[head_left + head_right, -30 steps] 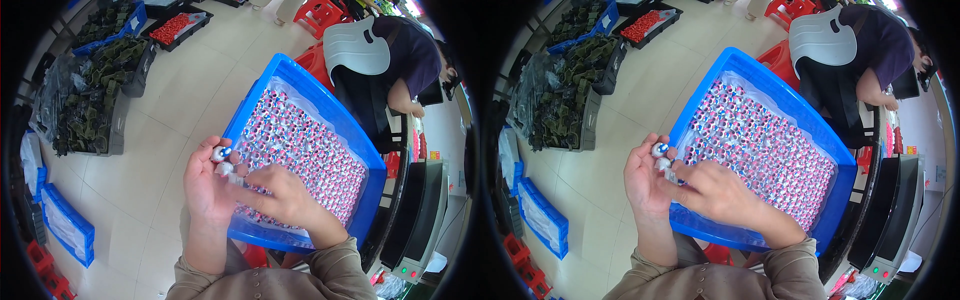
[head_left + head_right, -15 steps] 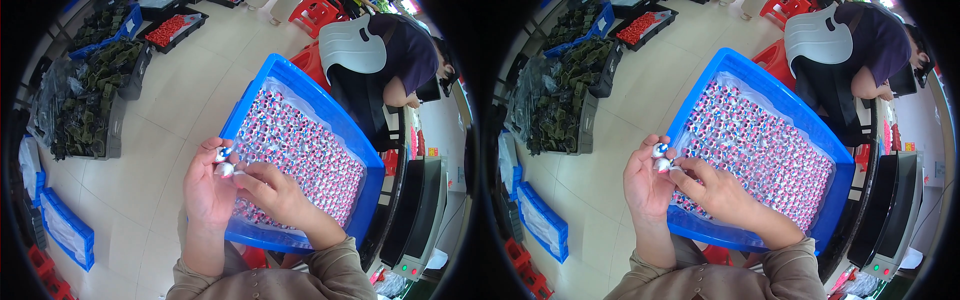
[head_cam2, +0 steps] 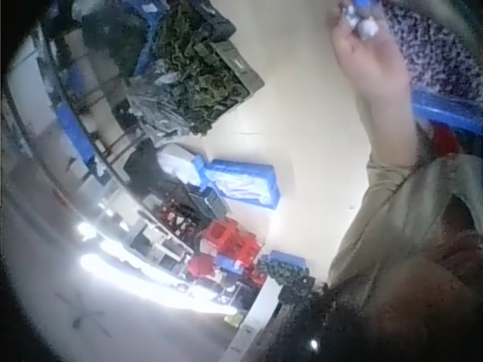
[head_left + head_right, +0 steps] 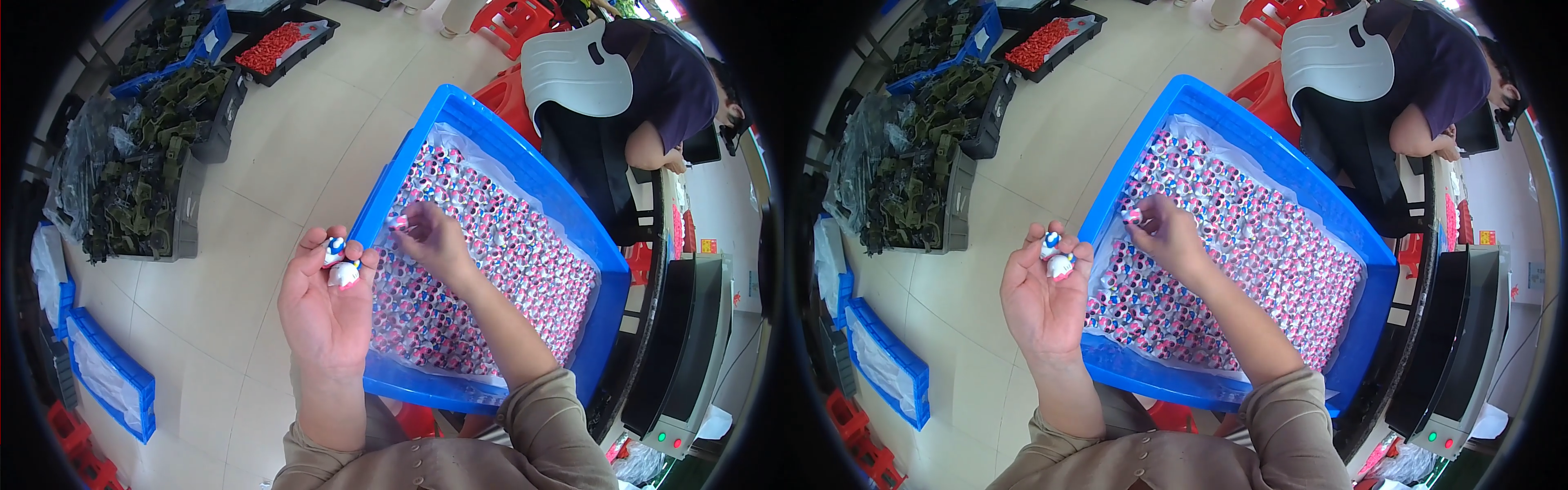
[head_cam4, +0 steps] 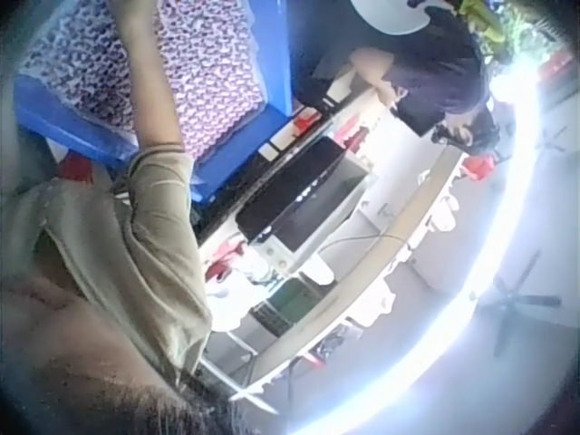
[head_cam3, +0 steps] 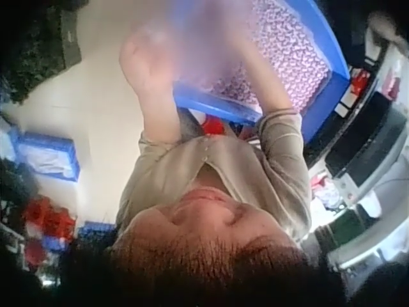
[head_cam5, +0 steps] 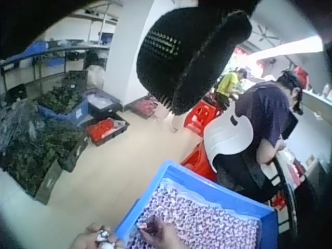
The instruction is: The person sorts and inspects small plastic toy parts by hand, moving them from a blue bin into a black tray.
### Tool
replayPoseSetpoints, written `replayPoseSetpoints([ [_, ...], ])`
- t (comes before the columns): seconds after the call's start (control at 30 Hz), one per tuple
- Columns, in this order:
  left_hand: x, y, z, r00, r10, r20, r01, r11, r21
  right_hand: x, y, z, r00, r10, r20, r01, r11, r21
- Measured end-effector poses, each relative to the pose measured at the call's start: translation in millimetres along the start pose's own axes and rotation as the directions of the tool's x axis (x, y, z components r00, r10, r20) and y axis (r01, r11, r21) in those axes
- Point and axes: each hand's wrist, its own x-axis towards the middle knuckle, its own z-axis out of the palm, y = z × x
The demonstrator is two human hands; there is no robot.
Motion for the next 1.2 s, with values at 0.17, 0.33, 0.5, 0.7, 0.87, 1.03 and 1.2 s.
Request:
replayPoseSetpoints([
  [0.17,0.3,1.6,-0.4,1.000,0.019,-0.003,-0.018,1.000,0.007,7.6,-1.0,5.2,0.973,-0.164,0.163,0.215,0.898,-0.383],
  [0.33,-0.7,1.0,1.8,1.000,-0.006,-0.007,0.006,1.000,0.019,10.7,-8.1,6.3,0.967,-0.161,0.199,0.237,0.859,-0.455],
  [0.5,0.9,2.0,-0.4,0.999,-0.039,0.014,0.039,0.999,-0.013,10.4,2.3,7.8,0.969,-0.200,0.145,0.241,0.894,-0.378],
  [0.7,-0.3,1.4,2.3,0.998,-0.055,-0.002,0.055,0.998,-0.004,7.1,-4.6,12.2,0.943,-0.259,0.208,0.332,0.777,-0.535],
  [0.87,0.5,2.7,-1.2,0.998,-0.052,0.018,0.052,0.999,-0.005,-0.3,-7.4,21.2,0.965,-0.195,0.177,0.261,0.615,-0.744],
  [1.03,0.3,1.9,-1.0,0.999,-0.045,0.015,0.045,0.999,0.021,-3.6,-6.9,25.4,0.959,-0.222,0.178,0.280,0.624,-0.730],
  [1.2,0.0,1.1,1.7,0.996,-0.066,-0.062,0.071,0.993,0.089,-9.2,-13.4,12.4,0.950,-0.307,0.052,0.261,0.695,-0.670],
])
